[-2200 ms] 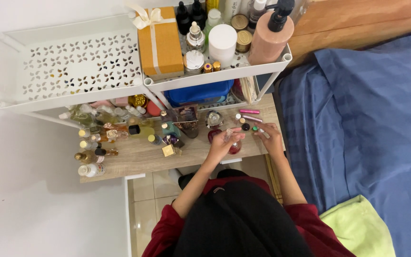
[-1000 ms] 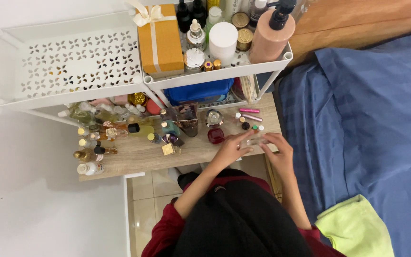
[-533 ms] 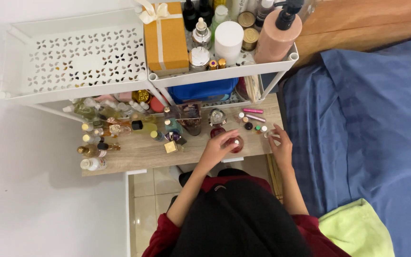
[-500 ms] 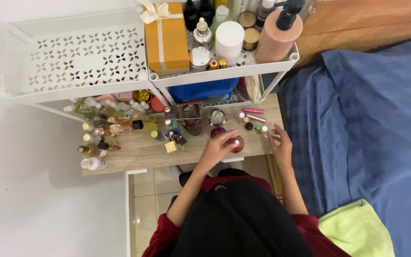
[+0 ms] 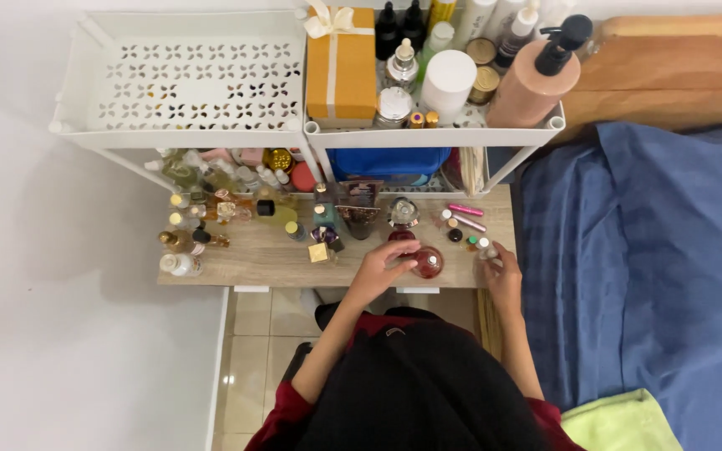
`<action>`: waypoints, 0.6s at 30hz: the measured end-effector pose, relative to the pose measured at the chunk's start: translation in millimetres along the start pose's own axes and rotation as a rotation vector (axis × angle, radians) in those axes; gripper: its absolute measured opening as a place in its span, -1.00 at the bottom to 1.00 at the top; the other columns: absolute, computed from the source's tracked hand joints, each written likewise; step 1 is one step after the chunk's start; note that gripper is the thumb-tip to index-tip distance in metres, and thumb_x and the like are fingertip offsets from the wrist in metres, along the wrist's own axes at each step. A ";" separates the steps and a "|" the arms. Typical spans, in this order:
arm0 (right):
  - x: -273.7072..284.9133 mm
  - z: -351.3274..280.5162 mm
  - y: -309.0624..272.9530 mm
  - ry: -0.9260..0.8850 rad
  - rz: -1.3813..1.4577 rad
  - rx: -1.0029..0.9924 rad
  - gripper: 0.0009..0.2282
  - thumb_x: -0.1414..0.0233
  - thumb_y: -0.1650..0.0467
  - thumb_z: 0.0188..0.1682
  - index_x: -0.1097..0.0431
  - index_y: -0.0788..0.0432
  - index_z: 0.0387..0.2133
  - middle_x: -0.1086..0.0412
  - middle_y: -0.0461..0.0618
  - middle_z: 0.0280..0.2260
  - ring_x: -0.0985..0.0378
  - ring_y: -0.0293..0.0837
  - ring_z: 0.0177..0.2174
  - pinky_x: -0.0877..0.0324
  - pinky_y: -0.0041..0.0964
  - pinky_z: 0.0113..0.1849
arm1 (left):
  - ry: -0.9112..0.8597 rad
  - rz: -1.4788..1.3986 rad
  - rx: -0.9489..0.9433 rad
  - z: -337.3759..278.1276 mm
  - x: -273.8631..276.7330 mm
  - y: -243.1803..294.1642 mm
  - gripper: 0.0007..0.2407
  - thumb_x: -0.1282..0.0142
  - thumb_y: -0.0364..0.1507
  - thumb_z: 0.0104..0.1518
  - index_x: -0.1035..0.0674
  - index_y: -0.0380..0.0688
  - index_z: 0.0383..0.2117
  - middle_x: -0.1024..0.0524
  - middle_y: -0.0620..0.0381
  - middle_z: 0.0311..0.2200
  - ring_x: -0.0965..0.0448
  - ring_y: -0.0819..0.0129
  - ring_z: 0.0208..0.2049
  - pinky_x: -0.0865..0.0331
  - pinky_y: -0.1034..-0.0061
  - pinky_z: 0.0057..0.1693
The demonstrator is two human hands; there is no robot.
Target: The person organizes various cosmetic bottles and containers on a white plastic shelf unit and a wooden table. They move items between the shelves and the table surface, arranging them by type. Finally, the person uses a green cloth to wipe the top shelf of the unit.
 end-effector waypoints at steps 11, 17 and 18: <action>63.1 0.5 -78.7 0.096 -0.319 0.226 -0.35 -0.22 0.53 -0.09 -0.14 0.35 0.32 -0.26 0.33 0.11 -0.42 0.18 0.03 -0.39 -0.07 0.07 | 0.120 0.279 -0.059 -42.7 50.3 90.7 -0.67 -0.26 -0.43 0.18 -0.58 -0.19 0.08 -0.62 0.07 -0.01 -0.62 0.35 0.00 -0.47 0.47 0.14; 69.2 24.1 -187.1 0.220 -0.265 0.383 -0.67 -0.16 0.59 0.09 -0.35 0.33 0.11 -0.37 0.24 0.03 -0.50 0.06 -0.07 -0.43 -0.17 0.02 | 0.287 0.675 -0.179 -73.8 138.0 181.1 -0.67 -0.26 -0.35 0.19 -0.60 -0.11 0.07 -0.62 0.04 -0.01 -0.62 0.19 0.01 -0.47 0.36 0.13; 64.7 26.4 -207.4 0.223 -0.267 0.427 -0.75 -0.15 0.61 0.12 -0.39 0.33 0.05 -0.41 0.22 -0.01 -0.52 0.03 -0.13 -0.44 -0.19 -0.02 | 0.299 0.888 -0.283 -79.5 151.0 202.0 -0.67 -0.27 -0.34 0.19 -0.60 -0.11 0.07 -0.59 -0.01 0.04 -0.56 0.08 0.08 -0.43 0.29 0.18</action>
Point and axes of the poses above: each hand's wrist, its own z-axis towards the middle knuckle, its own x-axis out of the back of the hand, y = z × x, the point moved 8 cm from there along z, towards the middle knuckle
